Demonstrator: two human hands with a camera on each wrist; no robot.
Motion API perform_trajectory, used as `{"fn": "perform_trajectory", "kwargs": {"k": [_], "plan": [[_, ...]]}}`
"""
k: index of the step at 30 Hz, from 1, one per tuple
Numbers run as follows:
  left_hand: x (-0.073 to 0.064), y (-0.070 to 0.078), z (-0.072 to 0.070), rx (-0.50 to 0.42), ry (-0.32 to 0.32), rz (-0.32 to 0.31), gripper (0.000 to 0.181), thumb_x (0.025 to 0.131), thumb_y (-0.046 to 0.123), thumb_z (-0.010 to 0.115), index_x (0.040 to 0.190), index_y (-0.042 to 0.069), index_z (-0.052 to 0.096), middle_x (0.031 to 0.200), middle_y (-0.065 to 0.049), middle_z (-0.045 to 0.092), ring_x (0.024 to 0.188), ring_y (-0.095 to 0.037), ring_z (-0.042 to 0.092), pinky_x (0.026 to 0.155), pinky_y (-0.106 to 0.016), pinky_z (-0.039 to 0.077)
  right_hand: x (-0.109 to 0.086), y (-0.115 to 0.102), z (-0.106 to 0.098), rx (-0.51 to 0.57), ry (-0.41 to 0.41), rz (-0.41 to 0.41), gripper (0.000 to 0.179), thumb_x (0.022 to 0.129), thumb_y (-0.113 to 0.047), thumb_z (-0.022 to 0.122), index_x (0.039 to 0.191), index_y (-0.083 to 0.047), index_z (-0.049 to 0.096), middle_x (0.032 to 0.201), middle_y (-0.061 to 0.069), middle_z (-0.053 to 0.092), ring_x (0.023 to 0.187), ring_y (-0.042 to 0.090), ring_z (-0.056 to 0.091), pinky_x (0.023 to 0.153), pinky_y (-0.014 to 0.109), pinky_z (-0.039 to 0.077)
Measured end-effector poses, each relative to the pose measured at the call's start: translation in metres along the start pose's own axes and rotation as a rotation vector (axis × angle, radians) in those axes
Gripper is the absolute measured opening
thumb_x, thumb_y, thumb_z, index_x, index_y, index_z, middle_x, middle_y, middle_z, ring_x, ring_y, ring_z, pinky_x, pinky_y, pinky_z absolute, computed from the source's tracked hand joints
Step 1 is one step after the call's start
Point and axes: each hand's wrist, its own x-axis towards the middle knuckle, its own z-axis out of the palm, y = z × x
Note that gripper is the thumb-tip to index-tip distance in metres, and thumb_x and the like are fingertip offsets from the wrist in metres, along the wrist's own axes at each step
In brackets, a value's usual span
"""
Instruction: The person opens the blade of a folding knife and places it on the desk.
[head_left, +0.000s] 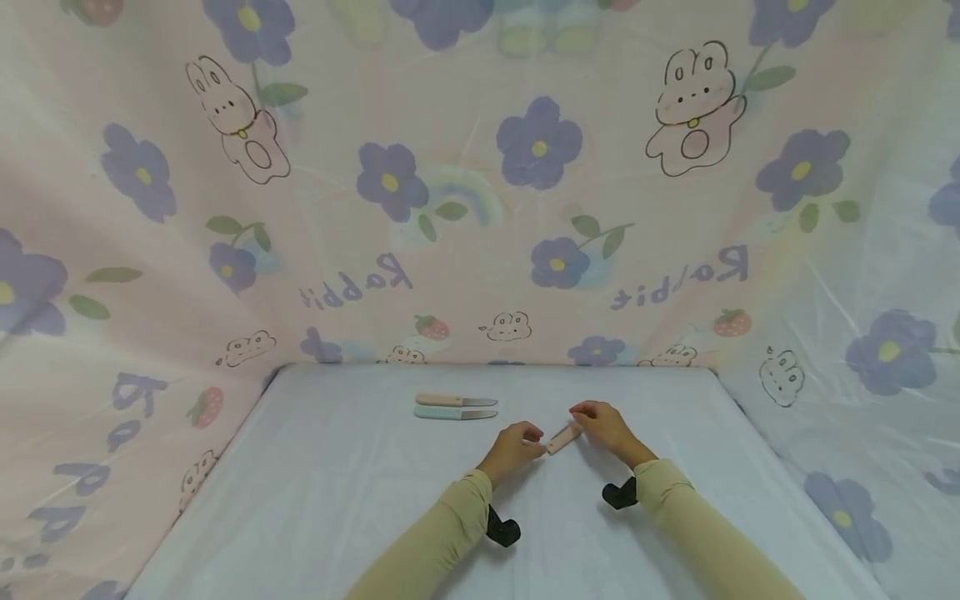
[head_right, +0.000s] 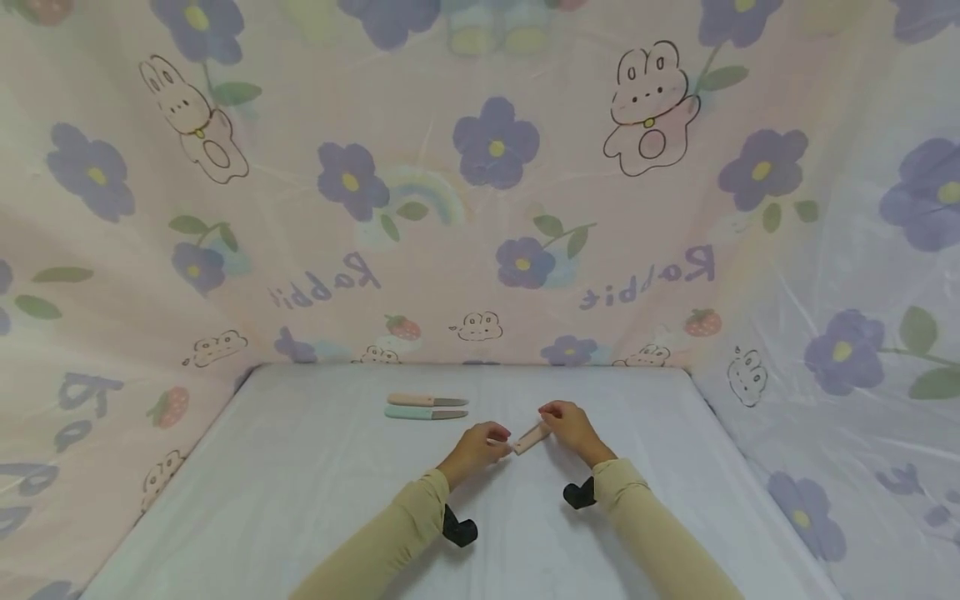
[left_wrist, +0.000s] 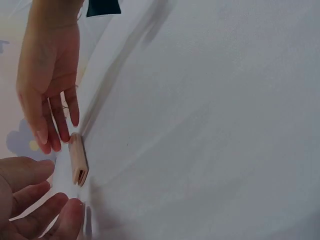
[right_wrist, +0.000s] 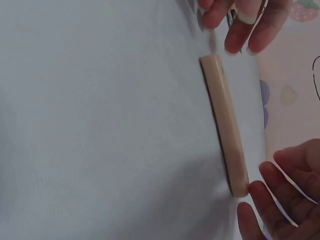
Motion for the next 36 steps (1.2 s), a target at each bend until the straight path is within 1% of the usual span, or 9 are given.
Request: {"fn": "perform_trajectory", "kwargs": {"k": [3, 7, 12, 17, 22, 26, 30, 32, 36], "plan": [[0.002, 0.002, 0.007, 0.026, -0.005, -0.006, 0.025, 0.080, 0.015, 0.066, 0.102, 0.005, 0.059, 0.096, -0.005, 0.060, 0.085, -0.014, 0.056, 0.071, -0.030, 0.047, 0.002, 0.003, 0.002, -0.003, -0.015, 0.003, 0.022, 0.090, -0.014, 0.052, 0.102, 0.001, 0.062, 0.100, 0.012, 0.061, 0.092, 0.025, 0.053, 0.075, 0.037, 0.043], [0.007, -0.001, 0.015, 0.043, 0.009, 0.013, 0.026, 0.079, 0.013, 0.067, 0.101, 0.004, 0.059, 0.094, -0.004, 0.059, 0.081, -0.012, 0.054, 0.070, -0.029, 0.046, 0.005, 0.010, 0.006, 0.005, -0.026, 0.028, 0.020, 0.089, -0.015, 0.053, 0.101, -0.002, 0.062, 0.099, 0.010, 0.061, 0.091, 0.023, 0.053, 0.075, 0.036, 0.043], [0.012, -0.007, 0.025, 0.095, 0.069, 0.041, 0.026, 0.075, 0.010, 0.069, 0.099, 0.004, 0.059, 0.086, -0.002, 0.059, 0.075, -0.010, 0.053, 0.067, -0.027, 0.045, 0.004, 0.018, 0.009, 0.015, -0.038, 0.069, 0.019, 0.088, -0.013, 0.054, 0.101, -0.004, 0.063, 0.101, 0.009, 0.061, 0.095, 0.024, 0.052, 0.079, 0.038, 0.043], [0.015, -0.009, 0.030, 0.127, 0.112, 0.065, 0.024, 0.073, 0.006, 0.070, 0.095, 0.002, 0.059, 0.077, 0.001, 0.059, 0.069, -0.008, 0.052, 0.063, -0.024, 0.045, 0.001, 0.016, 0.009, 0.008, -0.032, 0.036, 0.018, 0.086, -0.011, 0.055, 0.100, -0.003, 0.063, 0.100, 0.010, 0.061, 0.096, 0.026, 0.053, 0.080, 0.041, 0.043], [0.014, -0.013, 0.031, 0.100, 0.158, 0.125, 0.023, 0.073, 0.006, 0.070, 0.093, 0.002, 0.060, 0.076, 0.000, 0.060, 0.068, -0.007, 0.053, 0.061, -0.023, 0.045, -0.002, 0.015, 0.008, -0.003, -0.047, 0.018, 0.018, 0.085, -0.009, 0.055, 0.099, -0.003, 0.063, 0.097, 0.008, 0.062, 0.093, 0.024, 0.054, 0.078, 0.040, 0.044], [0.011, -0.018, 0.028, 0.022, 0.187, 0.178, 0.024, 0.074, 0.007, 0.069, 0.096, 0.002, 0.060, 0.081, -0.003, 0.062, 0.071, -0.008, 0.058, 0.064, -0.022, 0.047, -0.005, 0.016, 0.008, 0.006, -0.061, 0.048, 0.018, 0.085, -0.010, 0.055, 0.099, -0.003, 0.063, 0.096, 0.007, 0.062, 0.090, 0.022, 0.054, 0.075, 0.037, 0.044], [0.010, -0.020, 0.024, -0.074, 0.210, 0.165, 0.025, 0.077, 0.009, 0.068, 0.100, 0.002, 0.060, 0.087, -0.003, 0.062, 0.075, -0.009, 0.060, 0.067, -0.022, 0.048, -0.007, 0.014, 0.008, 0.090, -0.091, 0.117, 0.019, 0.085, -0.013, 0.056, 0.100, -0.005, 0.064, 0.101, 0.007, 0.060, 0.092, 0.021, 0.051, 0.073, 0.034, 0.043], [0.010, -0.022, 0.022, -0.135, 0.239, 0.128, 0.025, 0.077, 0.009, 0.068, 0.101, 0.003, 0.060, 0.088, -0.002, 0.062, 0.077, -0.010, 0.060, 0.068, -0.022, 0.048, -0.008, 0.012, 0.009, 0.147, -0.112, 0.141, 0.020, 0.085, -0.015, 0.057, 0.101, -0.005, 0.064, 0.104, 0.006, 0.059, 0.092, 0.019, 0.050, 0.072, 0.031, 0.042], [0.015, -0.028, 0.021, -0.402, 0.304, 0.023, 0.027, 0.077, 0.004, 0.067, 0.103, 0.000, 0.059, 0.093, -0.006, 0.061, 0.077, -0.012, 0.059, 0.065, -0.026, 0.051, -0.012, 0.005, 0.012, 0.236, -0.165, 0.163, 0.023, 0.085, -0.017, 0.057, 0.103, -0.003, 0.063, 0.096, 0.006, 0.059, 0.082, 0.019, 0.048, 0.064, 0.028, 0.040]]}}
